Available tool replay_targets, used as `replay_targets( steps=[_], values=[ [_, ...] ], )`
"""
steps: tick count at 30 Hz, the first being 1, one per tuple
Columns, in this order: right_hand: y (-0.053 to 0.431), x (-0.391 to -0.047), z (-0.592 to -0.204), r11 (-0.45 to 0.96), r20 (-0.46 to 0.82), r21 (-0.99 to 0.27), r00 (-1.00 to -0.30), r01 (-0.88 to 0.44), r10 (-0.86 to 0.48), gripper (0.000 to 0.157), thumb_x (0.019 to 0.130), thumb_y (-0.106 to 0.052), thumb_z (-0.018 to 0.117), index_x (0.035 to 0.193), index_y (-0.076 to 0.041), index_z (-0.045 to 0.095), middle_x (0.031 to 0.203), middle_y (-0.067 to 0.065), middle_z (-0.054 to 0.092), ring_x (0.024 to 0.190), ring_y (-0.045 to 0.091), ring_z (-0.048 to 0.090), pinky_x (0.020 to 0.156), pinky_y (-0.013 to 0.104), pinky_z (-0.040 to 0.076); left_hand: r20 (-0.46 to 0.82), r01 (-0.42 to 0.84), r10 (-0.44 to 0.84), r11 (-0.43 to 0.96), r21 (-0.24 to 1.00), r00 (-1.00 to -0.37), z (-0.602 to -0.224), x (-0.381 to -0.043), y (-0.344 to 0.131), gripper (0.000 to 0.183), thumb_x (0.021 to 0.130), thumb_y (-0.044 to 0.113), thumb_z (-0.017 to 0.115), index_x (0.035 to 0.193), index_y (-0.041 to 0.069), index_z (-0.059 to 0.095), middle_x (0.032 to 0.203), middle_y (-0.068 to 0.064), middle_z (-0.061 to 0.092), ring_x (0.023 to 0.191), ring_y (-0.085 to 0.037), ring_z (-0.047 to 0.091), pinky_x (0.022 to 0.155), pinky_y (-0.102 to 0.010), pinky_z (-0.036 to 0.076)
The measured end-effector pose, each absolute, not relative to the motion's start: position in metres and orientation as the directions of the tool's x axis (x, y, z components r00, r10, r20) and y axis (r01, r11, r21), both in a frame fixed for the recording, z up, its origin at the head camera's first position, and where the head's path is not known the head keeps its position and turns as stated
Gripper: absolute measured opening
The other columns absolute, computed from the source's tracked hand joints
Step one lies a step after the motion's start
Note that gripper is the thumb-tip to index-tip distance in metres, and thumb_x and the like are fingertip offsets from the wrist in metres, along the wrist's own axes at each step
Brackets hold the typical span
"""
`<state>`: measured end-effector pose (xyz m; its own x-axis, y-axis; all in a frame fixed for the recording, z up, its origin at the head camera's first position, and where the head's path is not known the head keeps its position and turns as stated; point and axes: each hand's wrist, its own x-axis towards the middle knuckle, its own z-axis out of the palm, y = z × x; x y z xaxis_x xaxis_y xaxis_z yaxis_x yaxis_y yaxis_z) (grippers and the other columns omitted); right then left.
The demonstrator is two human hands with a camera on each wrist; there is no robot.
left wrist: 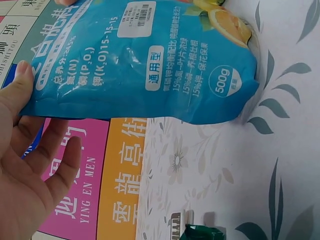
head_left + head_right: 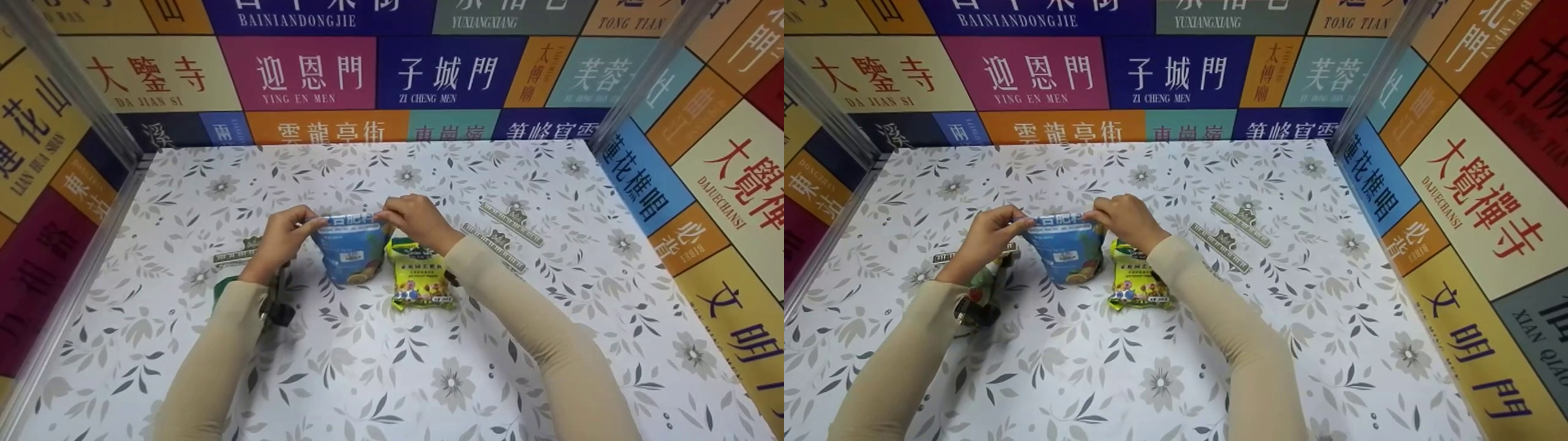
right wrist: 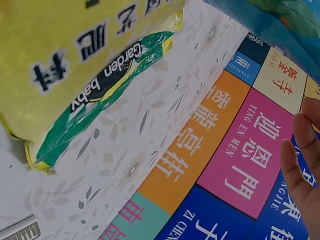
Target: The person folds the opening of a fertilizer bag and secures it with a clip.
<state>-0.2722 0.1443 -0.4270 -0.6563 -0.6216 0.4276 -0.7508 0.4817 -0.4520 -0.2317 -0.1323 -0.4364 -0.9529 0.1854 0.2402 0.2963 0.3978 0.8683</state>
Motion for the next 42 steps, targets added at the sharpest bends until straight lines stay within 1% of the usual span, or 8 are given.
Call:
replay_targets(
  steps=[5,11,14,21,27,33,36,42],
  values=[
    [0.145,-0.271,-0.426,0.485,0.421,-0.49,-0.684,-0.724,-0.596,0.024,0.099,-0.024,0.062,0.082,-0.008,0.066,0.076,0.005,0.069,0.064,0.019,0.062,0.063,0.036,0.05,0.245,0.289,0.158,0.408,0.866,-0.957,-0.437,-0.232,-0.129,0.021,0.097,0.017,0.067,0.082,0.004,0.061,0.077,-0.005,0.06,0.064,-0.018,0.044,0.056,-0.029,0.033],
    [0.149,-0.269,-0.424,0.505,0.369,-0.559,-0.743,-0.657,-0.558,0.022,0.1,-0.025,0.062,0.087,-0.01,0.071,0.078,0.003,0.07,0.063,0.015,0.06,0.06,0.031,0.044,0.237,0.272,0.134,0.431,0.861,-0.962,-0.439,-0.233,-0.127,0.021,0.097,0.019,0.067,0.081,0.006,0.062,0.078,-0.005,0.062,0.063,-0.017,0.044,0.057,-0.029,0.034],
    [0.153,-0.269,-0.423,0.512,0.347,-0.583,-0.763,-0.631,-0.546,0.021,0.1,-0.023,0.062,0.092,-0.009,0.074,0.082,0.003,0.072,0.065,0.015,0.06,0.062,0.032,0.045,0.229,0.259,0.122,0.42,0.87,-0.966,-0.44,-0.234,-0.126,0.021,0.097,0.018,0.068,0.081,0.006,0.062,0.078,-0.004,0.062,0.063,-0.016,0.044,0.058,-0.029,0.036],
    [0.168,-0.273,-0.42,0.499,0.253,-0.658,-0.79,-0.564,-0.559,0.02,0.101,-0.023,0.061,0.103,-0.009,0.075,0.093,0.002,0.074,0.075,0.019,0.065,0.07,0.035,0.052,0.183,0.204,0.092,0.382,0.901,-0.979,-0.441,-0.236,-0.129,0.025,0.096,0.019,0.069,0.078,0.006,0.058,0.074,-0.002,0.055,0.064,-0.017,0.043,0.06,-0.028,0.036],
    [0.184,-0.275,-0.421,0.532,0.232,-0.657,-0.814,-0.534,-0.532,0.02,0.101,-0.023,0.061,0.104,-0.009,0.075,0.09,0.003,0.072,0.071,0.016,0.06,0.068,0.037,0.05,0.154,0.175,0.084,0.364,0.915,-0.984,-0.44,-0.235,-0.13,0.028,0.097,0.021,0.069,0.077,0.007,0.055,0.071,-0.001,0.051,0.063,-0.015,0.041,0.058,-0.027,0.035],
    [0.204,-0.279,-0.427,0.562,0.229,-0.66,-0.846,-0.498,-0.481,0.023,0.1,-0.029,0.063,0.101,-0.009,0.075,0.088,0.003,0.072,0.073,0.024,0.064,0.069,0.038,0.051,0.148,0.167,0.079,0.372,0.913,-0.986,-0.439,-0.235,-0.129,0.029,0.096,0.021,0.069,0.075,0.007,0.055,0.069,-0.001,0.049,0.061,-0.015,0.04,0.057,-0.027,0.035],
    [0.216,-0.279,-0.43,0.591,0.21,-0.661,-0.87,-0.463,-0.446,0.025,0.1,-0.032,0.062,0.1,-0.011,0.075,0.084,0.002,0.071,0.072,0.025,0.061,0.068,0.038,0.048,0.142,0.158,0.071,0.375,0.913,-0.987,-0.438,-0.235,-0.129,0.029,0.096,0.02,0.069,0.075,0.007,0.054,0.068,-0.001,0.049,0.06,-0.015,0.04,0.056,-0.027,0.035],
    [0.243,-0.28,-0.438,0.66,0.225,-0.621,-0.903,-0.422,-0.366,0.03,0.101,-0.038,0.058,0.101,-0.013,0.074,0.078,0.001,0.065,0.066,0.018,0.053,0.066,0.037,0.044,0.127,0.147,0.075,0.382,0.912,-0.989,-0.437,-0.235,-0.127,0.029,0.097,0.022,0.068,0.075,0.008,0.055,0.065,-0.001,0.048,0.057,-0.015,0.039,0.055,-0.028,0.034]
  ],
)
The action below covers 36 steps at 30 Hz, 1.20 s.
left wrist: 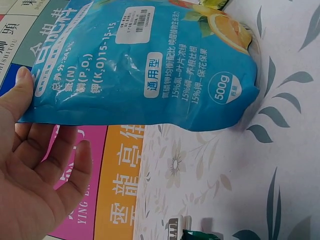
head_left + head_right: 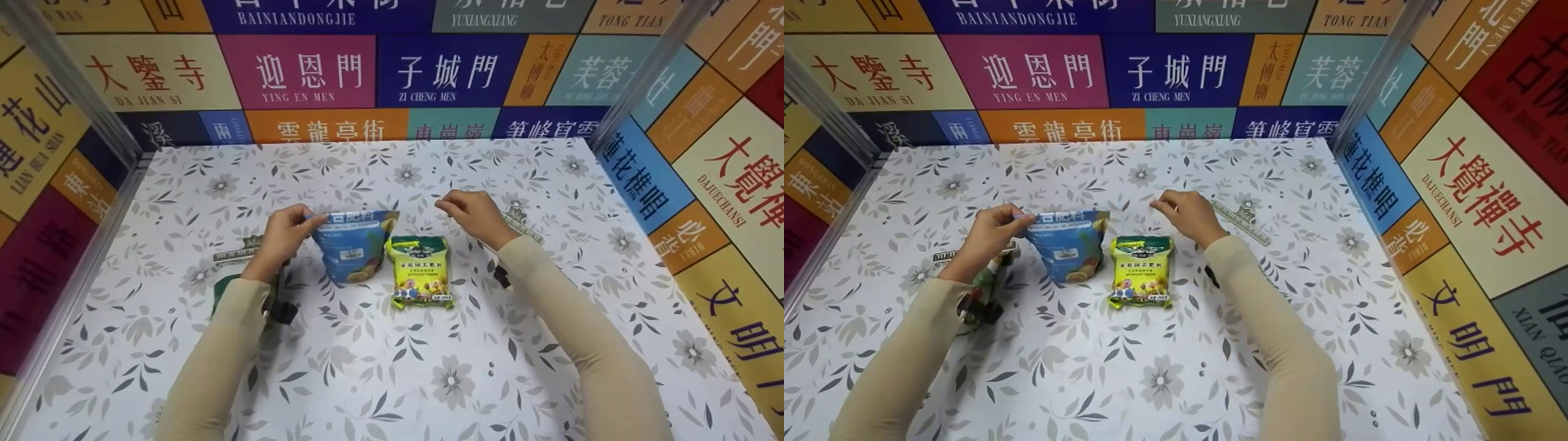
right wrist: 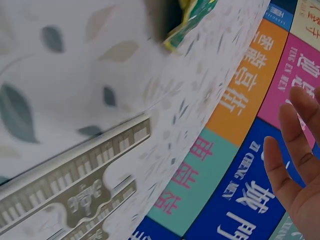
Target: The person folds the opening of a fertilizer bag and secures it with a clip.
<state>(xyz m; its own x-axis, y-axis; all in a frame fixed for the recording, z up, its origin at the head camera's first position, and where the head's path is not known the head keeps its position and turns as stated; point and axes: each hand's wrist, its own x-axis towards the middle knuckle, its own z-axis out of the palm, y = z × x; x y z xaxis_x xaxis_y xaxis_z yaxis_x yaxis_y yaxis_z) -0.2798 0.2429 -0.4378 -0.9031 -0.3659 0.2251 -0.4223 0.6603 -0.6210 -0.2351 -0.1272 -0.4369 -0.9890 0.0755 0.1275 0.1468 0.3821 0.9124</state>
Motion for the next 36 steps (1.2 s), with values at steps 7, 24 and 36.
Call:
replay_targets(
  steps=[7,24,36],
  values=[
    [0.27,-0.283,-0.451,0.75,0.291,-0.54,-0.921,-0.383,-0.26,0.028,0.101,-0.033,0.06,0.097,-0.008,0.074,0.073,0.007,0.064,0.061,0.021,0.047,0.062,0.037,0.039,0.122,0.138,0.067,0.385,0.912,-0.99,-0.437,-0.235,-0.127,0.029,0.096,0.021,0.069,0.074,0.008,0.055,0.066,0.0,0.049,0.06,-0.015,0.042,0.055,-0.027,0.035],
    [0.328,-0.276,-0.487,0.87,0.209,-0.456,-0.973,-0.185,-0.098,0.037,0.097,-0.042,0.064,0.096,-0.005,0.068,0.079,0.011,0.065,0.07,0.03,0.057,0.068,0.047,0.045,0.136,0.152,0.067,0.372,0.916,-0.988,-0.437,-0.234,-0.128,0.03,0.095,0.02,0.07,0.073,0.008,0.054,0.066,0.0,0.048,0.061,-0.014,0.041,0.057,-0.027,0.035],
    [0.339,-0.272,-0.501,0.912,0.171,-0.391,-0.983,-0.125,-0.061,0.044,0.088,-0.046,0.074,0.094,-0.003,0.066,0.081,0.014,0.065,0.071,0.034,0.06,0.065,0.049,0.046,0.157,0.179,0.088,0.398,0.9,-0.984,-0.437,-0.231,-0.128,0.031,0.097,0.022,0.067,0.074,0.009,0.052,0.061,0.0,0.039,0.053,-0.015,0.031,0.054,-0.03,0.031]
  ],
)
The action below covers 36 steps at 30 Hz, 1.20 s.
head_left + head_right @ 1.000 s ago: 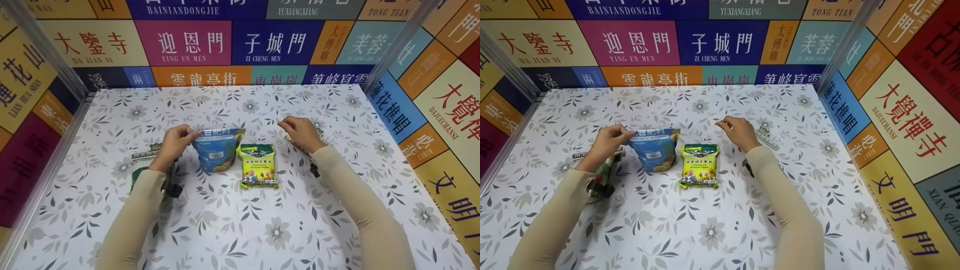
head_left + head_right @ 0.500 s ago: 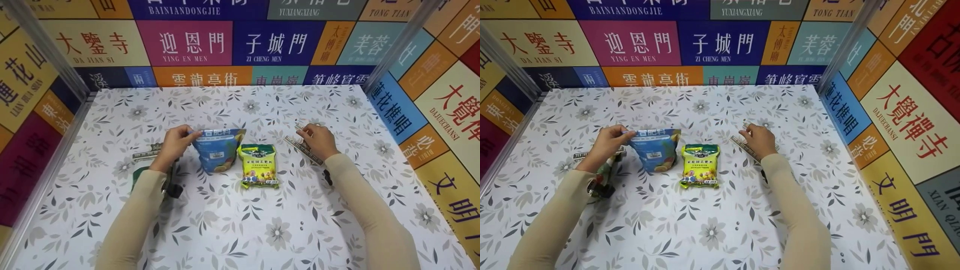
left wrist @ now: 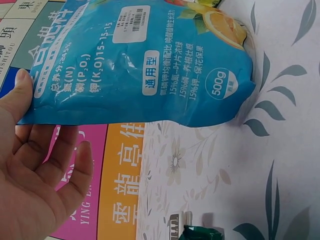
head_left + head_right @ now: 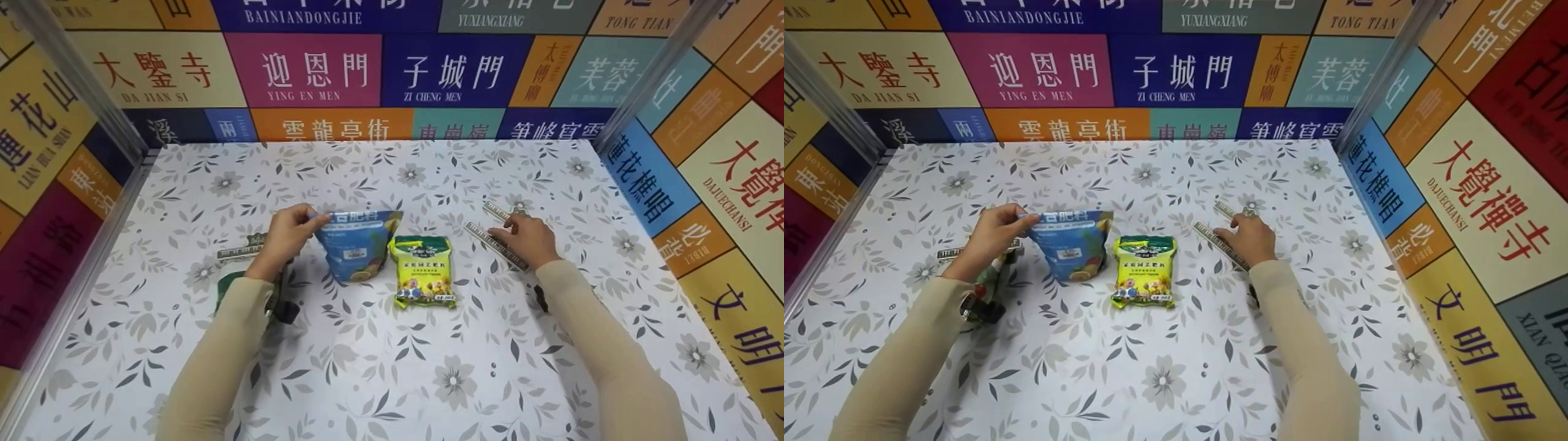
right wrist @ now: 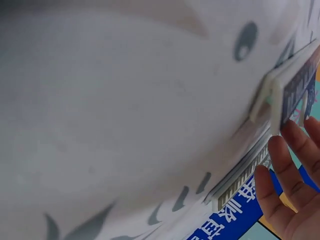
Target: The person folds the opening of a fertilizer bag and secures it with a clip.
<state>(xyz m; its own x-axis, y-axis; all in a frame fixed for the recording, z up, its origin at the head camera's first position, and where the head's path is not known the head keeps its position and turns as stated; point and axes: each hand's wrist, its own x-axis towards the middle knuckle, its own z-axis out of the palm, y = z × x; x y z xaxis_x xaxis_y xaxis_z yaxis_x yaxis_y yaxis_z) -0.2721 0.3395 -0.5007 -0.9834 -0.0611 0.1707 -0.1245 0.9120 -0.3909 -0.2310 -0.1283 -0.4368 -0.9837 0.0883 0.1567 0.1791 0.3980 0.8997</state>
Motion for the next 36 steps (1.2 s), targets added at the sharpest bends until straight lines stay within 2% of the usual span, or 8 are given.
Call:
replay_targets(
  steps=[7,8,11,14,16,25,30,36],
  values=[
    [0.3398,-0.2726,-0.4996,0.923,0.058,-0.384,-0.998,-0.033,-0.012,0.063,0.08,-0.059,0.076,0.101,0.0,0.073,0.096,0.02,0.07,0.084,0.037,0.064,0.074,0.052,0.049,0.169,0.191,0.089,0.391,0.901,-0.982,-0.4375,-0.2314,-0.1285,0.03,0.097,0.02,0.068,0.075,0.008,0.053,0.062,-0.001,0.042,0.055,-0.016,0.034,0.055,-0.029,0.032],
    [0.3395,-0.2726,-0.4995,0.923,0.055,-0.383,-0.998,-0.028,-0.008,0.063,0.078,-0.059,0.077,0.098,0.0,0.074,0.094,0.019,0.07,0.082,0.036,0.064,0.073,0.052,0.049,0.171,0.193,0.09,0.393,0.899,-0.981,-0.4375,-0.2314,-0.1286,0.029,0.097,0.021,0.068,0.075,0.008,0.054,0.063,-0.001,0.042,0.055,-0.016,0.034,0.055,-0.029,0.032],
    [0.3382,-0.2727,-0.4995,0.928,0.04,-0.373,-0.999,-0.018,-0.003,0.058,0.075,-0.06,0.08,0.074,-0.003,0.069,0.071,0.011,0.062,0.066,0.028,0.056,0.061,0.045,0.045,0.173,0.195,0.09,0.397,0.897,-0.981,-0.4372,-0.2311,-0.1288,0.03,0.097,0.021,0.068,0.075,0.008,0.053,0.063,0.0,0.042,0.056,-0.016,0.034,0.055,-0.03,0.032],
    [0.3373,-0.2733,-0.4996,0.932,0.031,-0.362,-1.0,-0.016,-0.005,0.06,0.074,-0.06,0.081,0.055,-0.012,0.05,0.054,0.0,0.041,0.055,0.02,0.039,0.052,0.038,0.034,0.171,0.193,0.091,0.396,0.898,-0.981,-0.4369,-0.2308,-0.1291,0.031,0.097,0.022,0.068,0.074,0.008,0.053,0.063,0.0,0.041,0.056,-0.016,0.034,0.056,-0.03,0.032],
    [0.3367,-0.2736,-0.4991,0.934,0.028,-0.358,-1.0,-0.016,-0.006,0.061,0.073,-0.059,0.081,0.053,-0.016,0.043,0.052,-0.004,0.034,0.053,0.018,0.034,0.051,0.035,0.031,0.169,0.191,0.09,0.397,0.898,-0.982,-0.4369,-0.2307,-0.1292,0.031,0.096,0.022,0.069,0.074,0.008,0.052,0.063,0.0,0.041,0.056,-0.016,0.034,0.056,-0.03,0.032],
    [0.3337,-0.2752,-0.4974,0.929,0.02,-0.37,-1.0,-0.021,-0.014,0.062,0.074,-0.054,0.084,0.05,-0.018,0.039,0.049,-0.007,0.029,0.049,0.012,0.026,0.047,0.032,0.028,0.166,0.196,0.106,0.431,0.881,-0.98,-0.4359,-0.2308,-0.1286,0.029,0.098,0.022,0.067,0.076,0.008,0.053,0.065,0.0,0.042,0.057,-0.016,0.033,0.059,-0.031,0.032],
    [0.3338,-0.2748,-0.4954,0.926,0.036,-0.376,-0.999,-0.03,-0.018,0.055,0.073,-0.051,0.085,0.056,-0.014,0.048,0.055,-0.002,0.04,0.055,0.017,0.035,0.05,0.034,0.031,0.173,0.196,0.093,0.44,0.876,-0.981,-0.4352,-0.2302,-0.1277,0.03,0.097,0.022,0.067,0.076,0.008,0.052,0.065,0.0,0.041,0.059,-0.015,0.034,0.059,-0.031,0.032],
    [0.3334,-0.272,-0.4928,0.913,0.055,-0.407,-0.998,-0.02,0.002,0.047,0.074,-0.047,0.086,0.073,-0.007,0.061,0.073,0.01,0.06,0.062,0.025,0.047,0.058,0.04,0.041,0.159,0.178,0.081,0.435,0.883,-0.984,-0.4355,-0.2306,-0.1274,0.032,0.097,0.023,0.068,0.075,0.008,0.051,0.064,0.0,0.04,0.058,-0.016,0.034,0.057,-0.03,0.031]
  ],
)
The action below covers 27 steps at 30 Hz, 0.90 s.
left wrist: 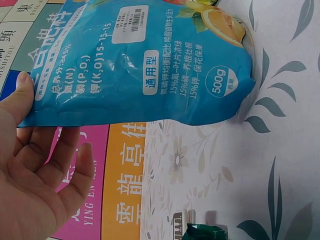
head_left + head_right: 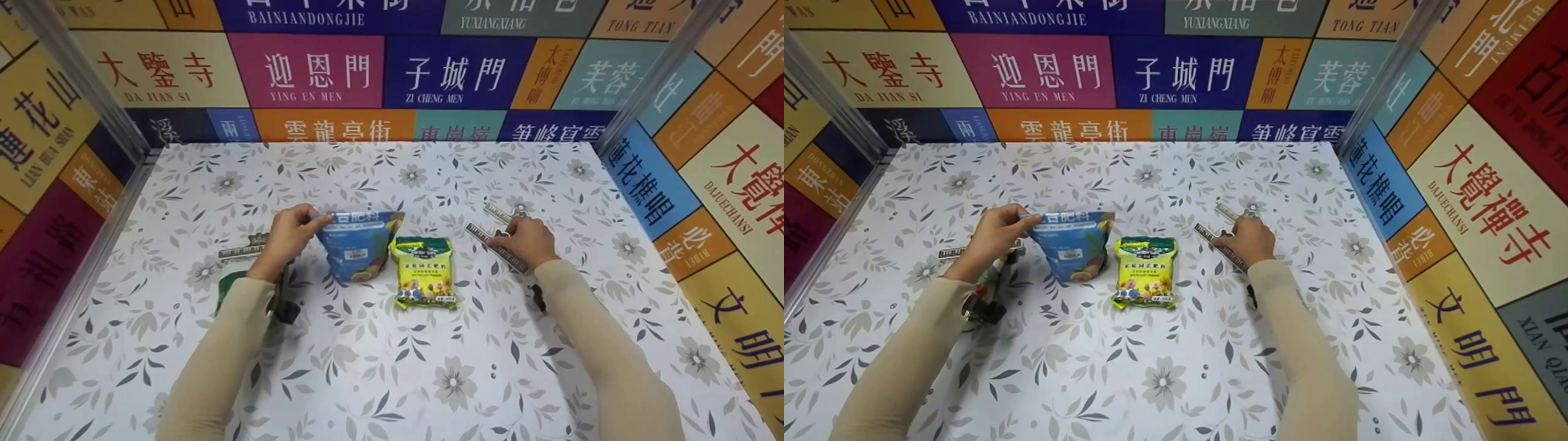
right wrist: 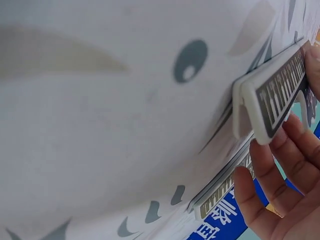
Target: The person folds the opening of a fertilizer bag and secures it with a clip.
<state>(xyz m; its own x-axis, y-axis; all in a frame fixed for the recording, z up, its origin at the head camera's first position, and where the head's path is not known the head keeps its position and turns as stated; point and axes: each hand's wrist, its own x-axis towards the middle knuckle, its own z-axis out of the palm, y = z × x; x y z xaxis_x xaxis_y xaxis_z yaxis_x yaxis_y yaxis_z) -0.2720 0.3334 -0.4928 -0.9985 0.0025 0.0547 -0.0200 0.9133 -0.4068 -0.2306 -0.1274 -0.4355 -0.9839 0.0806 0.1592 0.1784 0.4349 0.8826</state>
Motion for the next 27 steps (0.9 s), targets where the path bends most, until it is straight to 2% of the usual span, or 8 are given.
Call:
replay_targets(
  steps=[8,14,21,27],
  values=[
    [0.33,-0.271,-0.489,0.898,0.077,-0.44,-0.997,-0.024,0.011,0.048,0.075,-0.047,0.085,0.081,-0.005,0.064,0.084,0.016,0.067,0.069,0.03,0.056,0.066,0.046,0.046,0.141,0.158,0.072,0.424,0.892,-0.987,-0.435,-0.23,-0.128,0.031,0.097,0.024,0.068,0.075,0.008,0.052,0.065,0.0,0.042,0.06,-0.017,0.036,0.058,-0.03,0.032],
    [0.327,-0.271,-0.488,0.89,0.059,-0.455,-0.998,-0.024,0.003,0.05,0.077,-0.047,0.084,0.087,-0.003,0.062,0.089,0.018,0.067,0.068,0.029,0.055,0.065,0.044,0.046,0.164,0.182,0.079,0.428,0.885,-0.983,-0.436,-0.23,-0.128,0.03,0.097,0.022,0.068,0.075,0.008,0.052,0.066,-0.001,0.043,0.06,-0.017,0.036,0.059,-0.03,0.032],
    [0.319,-0.271,-0.476,0.89,0.02,-0.455,-1.0,-0.002,0.008,0.055,0.078,-0.049,0.082,0.095,-0.001,0.062,0.091,0.019,0.065,0.074,0.028,0.054,0.068,0.042,0.046,0.146,0.165,0.077,0.427,0.889,-0.986,-0.436,-0.231,-0.127,0.03,0.097,0.021,0.068,0.075,0.009,0.052,0.065,0.0,0.043,0.058,-0.016,0.036,0.057,-0.029,0.032],
    [0.307,-0.271,-0.458,0.893,0.047,-0.449,-0.999,-0.031,-0.011,0.056,0.077,-0.048,0.083,0.096,0.0,0.062,0.084,0.014,0.061,0.073,0.028,0.053,0.067,0.041,0.045,0.152,0.169,0.076,0.417,0.893,-0.986,-0.435,-0.232,-0.127,0.029,0.097,0.02,0.068,0.074,0.008,0.053,0.065,0.0,0.044,0.06,-0.016,0.037,0.058,-0.029,0.032]
  ],
)
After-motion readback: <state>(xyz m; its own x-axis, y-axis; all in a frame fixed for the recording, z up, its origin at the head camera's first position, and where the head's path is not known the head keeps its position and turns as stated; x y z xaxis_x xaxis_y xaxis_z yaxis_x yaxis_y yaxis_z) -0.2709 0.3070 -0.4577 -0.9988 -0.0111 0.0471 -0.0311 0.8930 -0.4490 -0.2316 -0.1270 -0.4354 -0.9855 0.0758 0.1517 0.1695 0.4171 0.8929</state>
